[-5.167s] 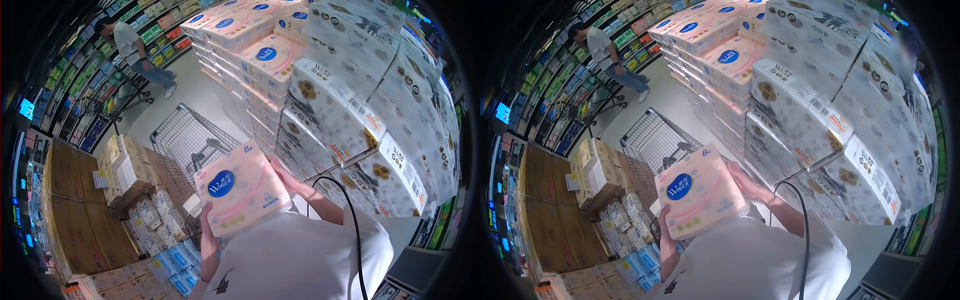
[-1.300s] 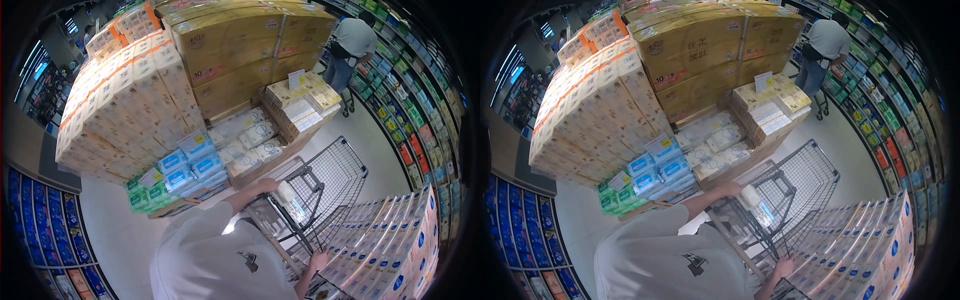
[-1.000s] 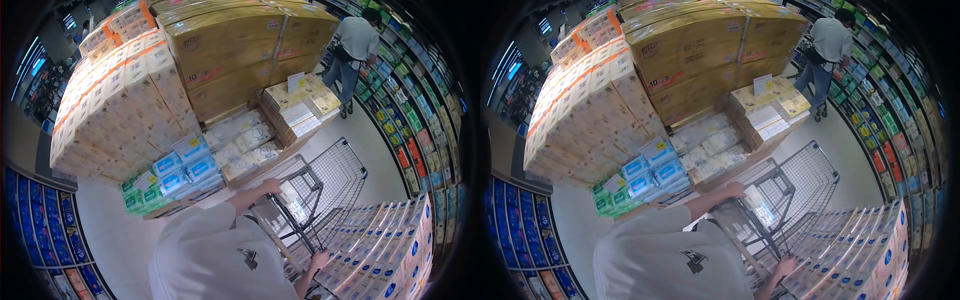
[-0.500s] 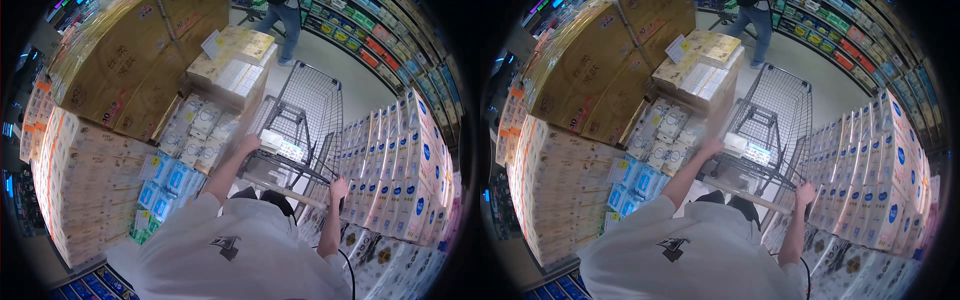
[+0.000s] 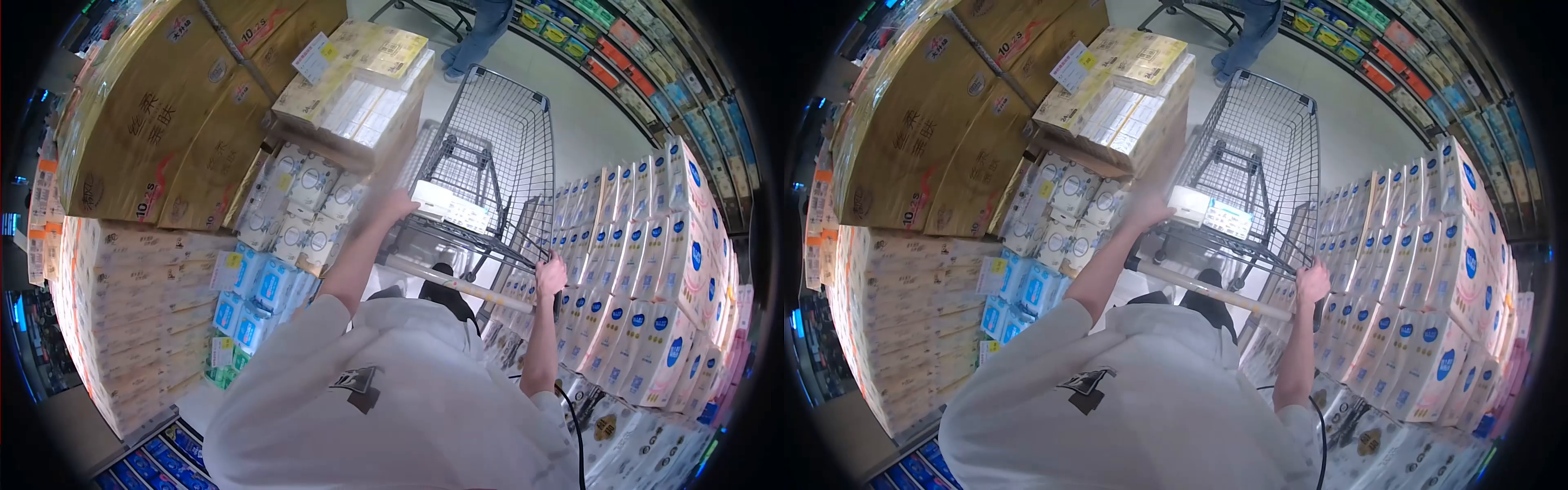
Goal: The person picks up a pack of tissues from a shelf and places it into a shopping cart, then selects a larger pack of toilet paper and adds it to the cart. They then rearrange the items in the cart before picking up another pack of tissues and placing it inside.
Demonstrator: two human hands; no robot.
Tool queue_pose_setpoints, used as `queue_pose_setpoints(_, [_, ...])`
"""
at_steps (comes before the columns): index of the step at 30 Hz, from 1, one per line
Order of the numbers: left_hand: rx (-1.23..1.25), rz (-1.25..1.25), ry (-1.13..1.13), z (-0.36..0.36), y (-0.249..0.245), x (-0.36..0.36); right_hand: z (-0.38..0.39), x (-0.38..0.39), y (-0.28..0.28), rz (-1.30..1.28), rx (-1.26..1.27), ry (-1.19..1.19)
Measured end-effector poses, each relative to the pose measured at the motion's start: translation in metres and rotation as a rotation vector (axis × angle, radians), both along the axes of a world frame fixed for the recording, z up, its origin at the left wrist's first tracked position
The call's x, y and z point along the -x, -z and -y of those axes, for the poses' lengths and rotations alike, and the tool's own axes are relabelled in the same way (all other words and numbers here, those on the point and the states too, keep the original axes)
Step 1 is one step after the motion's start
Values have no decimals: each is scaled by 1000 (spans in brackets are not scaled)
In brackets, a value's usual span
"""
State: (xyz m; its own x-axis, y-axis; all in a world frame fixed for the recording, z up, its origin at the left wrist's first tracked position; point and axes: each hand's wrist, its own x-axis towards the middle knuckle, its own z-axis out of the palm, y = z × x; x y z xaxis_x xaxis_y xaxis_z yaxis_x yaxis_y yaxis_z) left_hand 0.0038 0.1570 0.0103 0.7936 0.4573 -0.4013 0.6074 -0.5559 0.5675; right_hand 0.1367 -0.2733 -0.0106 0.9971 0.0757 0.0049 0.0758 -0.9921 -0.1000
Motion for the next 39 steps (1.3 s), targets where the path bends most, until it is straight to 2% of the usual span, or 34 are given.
queue_pose_setpoints(4, [-49, 87, 41, 4, -11, -19, 2, -37, 10, 69, 11, -49])
queue_pose_setpoints(9, [-101, -93, 7, 11, -43, -52, 0, -85, 12, 33, 26, -81])
queue_pose_setpoints(10, [-97, -75, 0, 4, -12, -62, -4, -94, 11, 32, 32, -83])
queue_pose_setpoints(11, [-92, -58, -8, -8, 48, -71, -7, -102, 4, 11, 32, -85])
queue_pose_setpoints(12, [-88, -42, -14, -15, 80, -79, -9, -112, 4, 19, 33, -99])
queue_pose_setpoints(16, [39, -82, -137, -14, 64, -105, -12, -149, 8, 11, 35, -130])
queue_pose_setpoints(22, [25, -75, -156, -14, 64, -140, -15, -202, 14, 4, 31, -174])
queue_pose_setpoints(28, [-90, 15, -138, -16, 76, -168, -25, -241, 12, 34, 44, -238])
queue_pose_setpoints(31, [-10, -69, -165, -21, 68, -185, -29, -266, 16, -6, 60, -280])
queue_pose_setpoints(39, [-108, -119, -183, -32, 74, -220, -41, -306, 19, 2, 81, -331])
